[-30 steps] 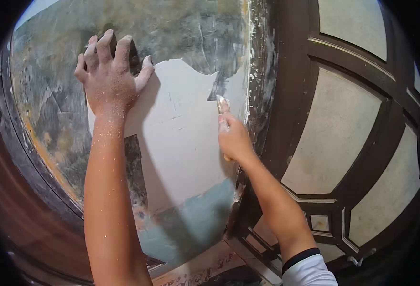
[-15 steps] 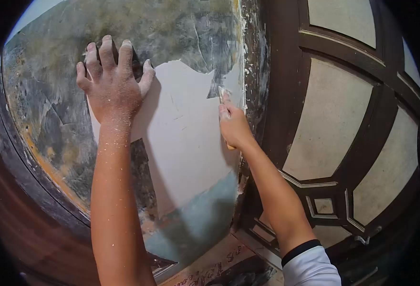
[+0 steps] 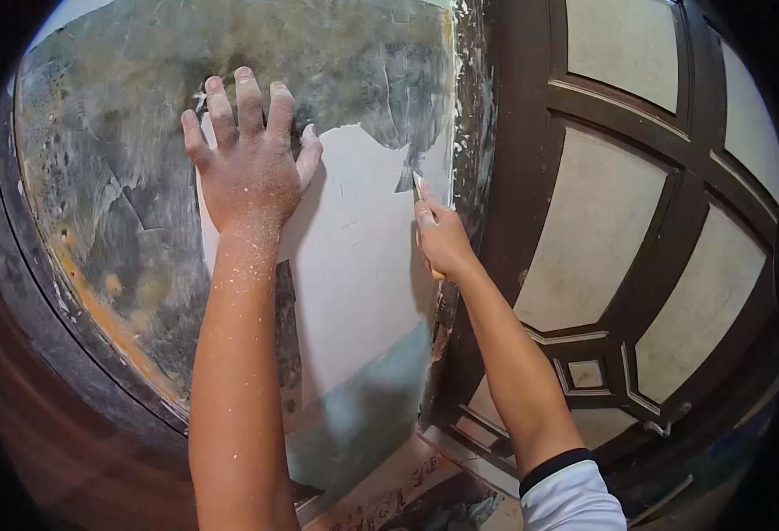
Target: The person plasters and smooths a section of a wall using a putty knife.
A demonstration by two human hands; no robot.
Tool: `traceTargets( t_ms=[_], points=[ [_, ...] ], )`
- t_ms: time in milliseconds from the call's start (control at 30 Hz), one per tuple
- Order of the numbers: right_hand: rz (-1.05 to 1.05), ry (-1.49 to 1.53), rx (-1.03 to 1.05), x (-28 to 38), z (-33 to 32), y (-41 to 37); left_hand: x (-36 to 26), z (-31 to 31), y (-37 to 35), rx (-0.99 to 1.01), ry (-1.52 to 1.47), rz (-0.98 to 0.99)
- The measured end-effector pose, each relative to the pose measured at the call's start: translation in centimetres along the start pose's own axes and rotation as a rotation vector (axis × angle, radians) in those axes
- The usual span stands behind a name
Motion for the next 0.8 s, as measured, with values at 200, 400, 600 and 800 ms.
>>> traceTargets(
  t_ms=[200,400,600,800],
  points=[
    [-0.037,0.011,-0.085,-0.1,-0.1,0.2,-0.1,0.1,-0.1,-0.016,0.004,0.007],
    [-0.116,-0.055,-0.079,1.3,0.2,1.0,-0.1,0.0,0.0,-0.034,-0.003,0.010],
    [0.043,-0.010,-0.119,0.3,-0.2,1.5,-0.2,0.2,0.2,-0.012,-0.002,0.012],
    [0.026,0.044,-0.077,0.9,-0.6,1.3,-0.1,0.1,0.1,-0.018,0.007,0.014]
  ],
)
Point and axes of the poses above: each hand's wrist, its own y-axis towards the middle knuckle, its own z-axis out of the palm, x = y × z, the point moved 7 cm from there along y, towards the middle knuckle, and after that the axes turned 11 degrees about -z, right-handed, at the moved point
